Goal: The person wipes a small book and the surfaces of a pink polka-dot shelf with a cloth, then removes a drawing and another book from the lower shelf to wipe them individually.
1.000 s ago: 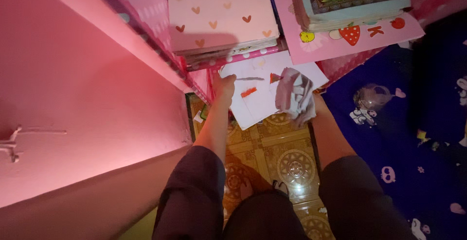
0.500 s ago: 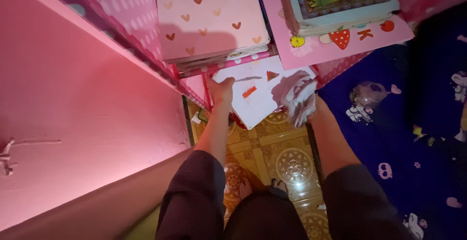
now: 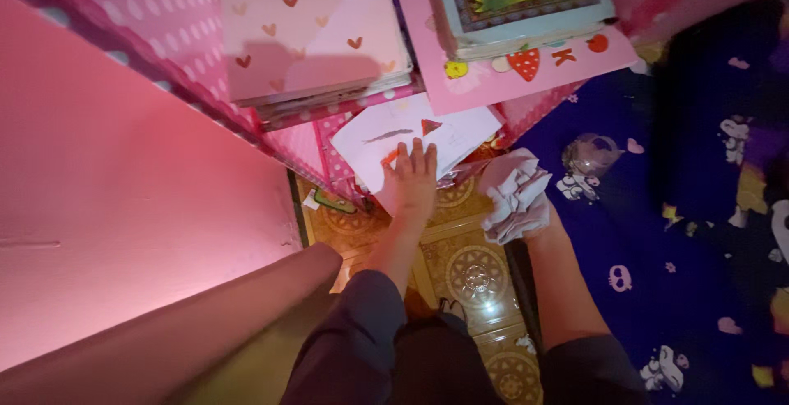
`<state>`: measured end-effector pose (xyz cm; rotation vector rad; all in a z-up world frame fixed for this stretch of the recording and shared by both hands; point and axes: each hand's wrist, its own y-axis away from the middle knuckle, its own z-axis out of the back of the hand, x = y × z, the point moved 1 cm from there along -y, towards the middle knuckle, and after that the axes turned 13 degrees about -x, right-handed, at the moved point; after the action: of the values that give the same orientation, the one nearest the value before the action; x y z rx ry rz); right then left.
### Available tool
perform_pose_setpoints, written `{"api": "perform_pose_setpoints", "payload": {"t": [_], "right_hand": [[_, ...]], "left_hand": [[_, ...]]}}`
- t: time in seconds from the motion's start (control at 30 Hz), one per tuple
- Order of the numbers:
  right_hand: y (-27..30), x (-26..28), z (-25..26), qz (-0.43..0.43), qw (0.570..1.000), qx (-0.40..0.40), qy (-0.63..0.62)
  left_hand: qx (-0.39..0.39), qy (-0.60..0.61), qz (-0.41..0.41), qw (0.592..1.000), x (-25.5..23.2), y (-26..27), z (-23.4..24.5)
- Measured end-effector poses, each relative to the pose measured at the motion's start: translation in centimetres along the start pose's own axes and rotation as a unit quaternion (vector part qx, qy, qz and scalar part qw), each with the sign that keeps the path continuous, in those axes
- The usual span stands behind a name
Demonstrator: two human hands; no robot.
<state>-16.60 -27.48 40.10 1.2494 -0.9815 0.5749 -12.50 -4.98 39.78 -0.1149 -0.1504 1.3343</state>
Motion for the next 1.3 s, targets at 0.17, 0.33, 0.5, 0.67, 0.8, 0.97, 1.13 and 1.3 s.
{"api": "perform_pose_setpoints", "payload": {"t": [0.17,0.33,0.5,0.67,0.8,0.97,1.13,1.3], "right_hand": [[1.8,-0.5,2.2,-0.013,1.000,-0.002,-0.015],[4.6,1.4,4.1,-0.017,1.000,0.014,-0.008],[7.9,3.9,5.5,-0.019,0.999,0.037,0.011],[11.9,7.2,7.0,-0.007,0.998,0.052,0.017],[15.9,10.4,8.6,0.008,0.998,0.062,0.015],[20.4,15.7,11.6,0.047,0.997,0.061,-0.010],[24.2,19.6,14.8,0.088,0.994,0.059,-0.037],[26.4,22.7,16.4,0.121,0.989,0.063,-0.055]], "left_hand": [[0.065,-0.011,-0.033,0.997,-0.8,0.5,-3.6],[-0.024,-0.041,-0.058,0.997,-1.8,0.0,-1.4],[-0.150,0.049,-0.054,0.986,-1.2,0.8,6.6],[-0.049,0.175,0.002,0.983,-0.1,4.4,17.9],[0.069,0.317,0.047,0.945,1.3,7.7,24.5],[0.070,0.476,-0.006,0.877,2.4,11.9,30.6],[0.123,0.560,0.028,0.819,1.8,15.3,37.1],[0.137,0.686,0.078,0.711,2.1,17.6,40.9]]}}
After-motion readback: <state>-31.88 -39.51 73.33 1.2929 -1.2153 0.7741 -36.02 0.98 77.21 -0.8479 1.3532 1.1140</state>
